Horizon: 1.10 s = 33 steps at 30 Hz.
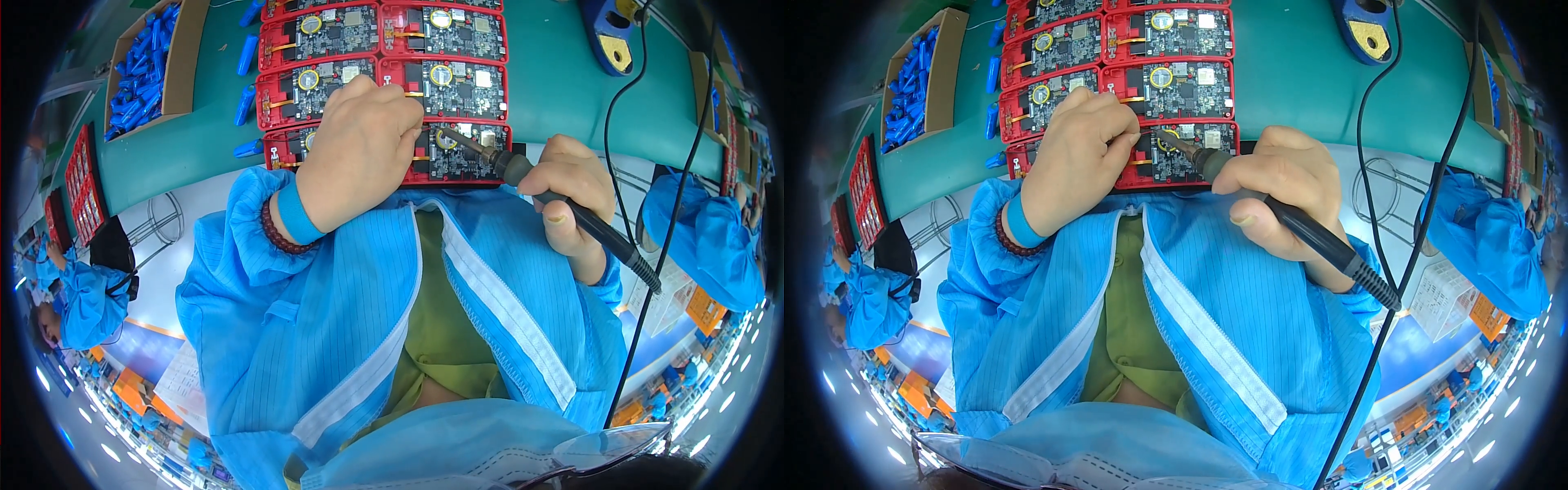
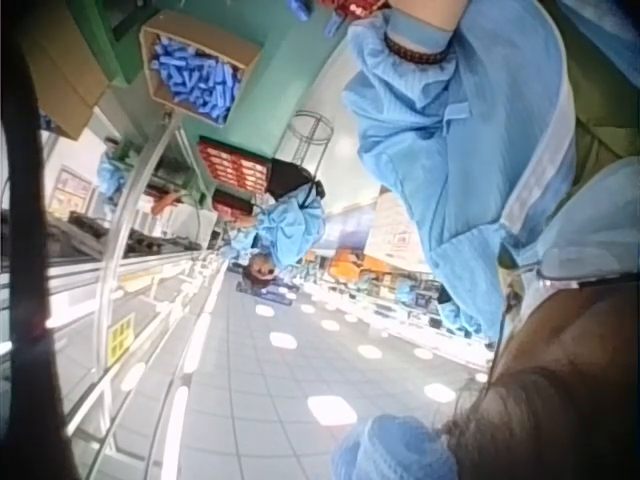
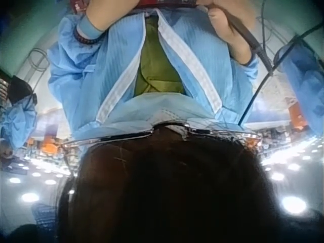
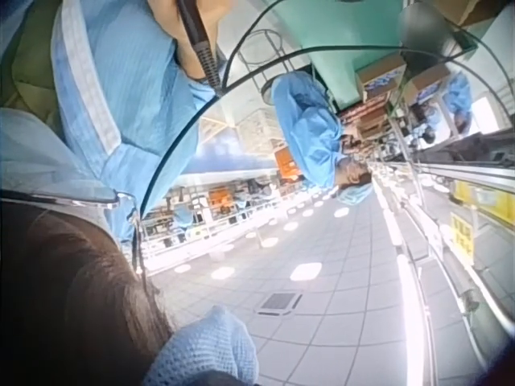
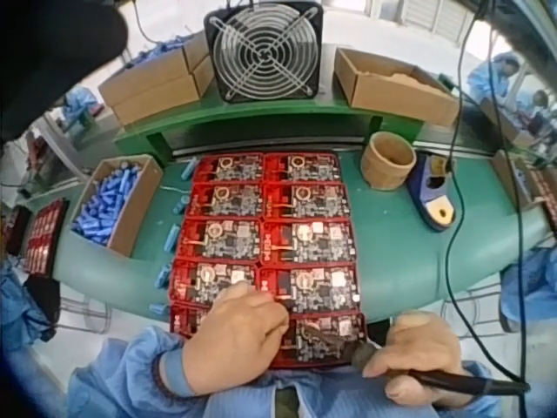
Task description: Soldering electronic components onto printed circuit boards in a factory setting.
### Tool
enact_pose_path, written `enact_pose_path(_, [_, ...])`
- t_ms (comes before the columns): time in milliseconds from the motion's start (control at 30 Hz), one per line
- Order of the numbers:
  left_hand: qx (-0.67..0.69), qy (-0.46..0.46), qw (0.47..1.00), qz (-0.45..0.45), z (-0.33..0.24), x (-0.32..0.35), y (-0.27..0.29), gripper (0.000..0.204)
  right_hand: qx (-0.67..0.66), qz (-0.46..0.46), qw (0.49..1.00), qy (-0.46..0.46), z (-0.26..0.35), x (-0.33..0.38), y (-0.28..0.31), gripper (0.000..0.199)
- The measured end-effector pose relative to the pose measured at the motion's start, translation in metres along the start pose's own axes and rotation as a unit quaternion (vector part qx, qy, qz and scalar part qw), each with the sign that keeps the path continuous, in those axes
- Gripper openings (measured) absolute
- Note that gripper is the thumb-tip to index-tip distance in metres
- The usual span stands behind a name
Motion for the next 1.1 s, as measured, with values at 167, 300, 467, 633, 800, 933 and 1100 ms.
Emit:
enact_pose_path(167, [-0.016,-0.016,1.000,-0.006,-0.006,-0.001,0.001,0.004,0.015,-0.036,0.999,-0.030,-0.002,0.005,0.001,0.024])
enact_pose_path(300, [-0.029,-0.020,0.999,-0.007,-0.006,-0.001,0.001,0.003,0.000,-0.037,0.999,-0.036,-0.006,0.003,-0.001,0.024])
enact_pose_path(467, [-0.039,-0.020,0.999,-0.014,-0.009,0.002,-0.001,0.003,-0.013,-0.033,0.998,-0.052,-0.009,0.005,-0.004,0.023])
enact_pose_path(633, [-0.064,-0.030,0.997,-0.025,-0.014,0.003,-0.002,0.003,0.006,-0.018,0.999,-0.030,-0.006,0.006,-0.005,0.023])
enact_pose_path(800, [-0.067,-0.031,0.997,-0.028,-0.013,0.004,-0.002,0.002,0.004,-0.003,1.000,-0.007,-0.001,0.005,0.002,0.029])
enact_pose_path(933, [-0.050,-0.035,0.998,-0.018,-0.010,0.001,0.000,0.002,-0.010,-0.125,0.992,-0.008,-0.003,0.006,0.025,0.041])
enact_pose_path(1100, [-0.054,-0.048,0.997,-0.022,-0.010,-0.002,0.005,0.002,-0.011,-0.222,0.975,-0.007,-0.020,-0.017,0.041,0.039])
Point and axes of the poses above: each hand's wrist, its own x-axis away from the middle knuckle, its own y-axis out of the back of the hand, z = x × y, the point moved 6 cm from there along -x, towards the middle knuckle, and after that the axes turned 5 degrees about z, right-handed, at the moved point
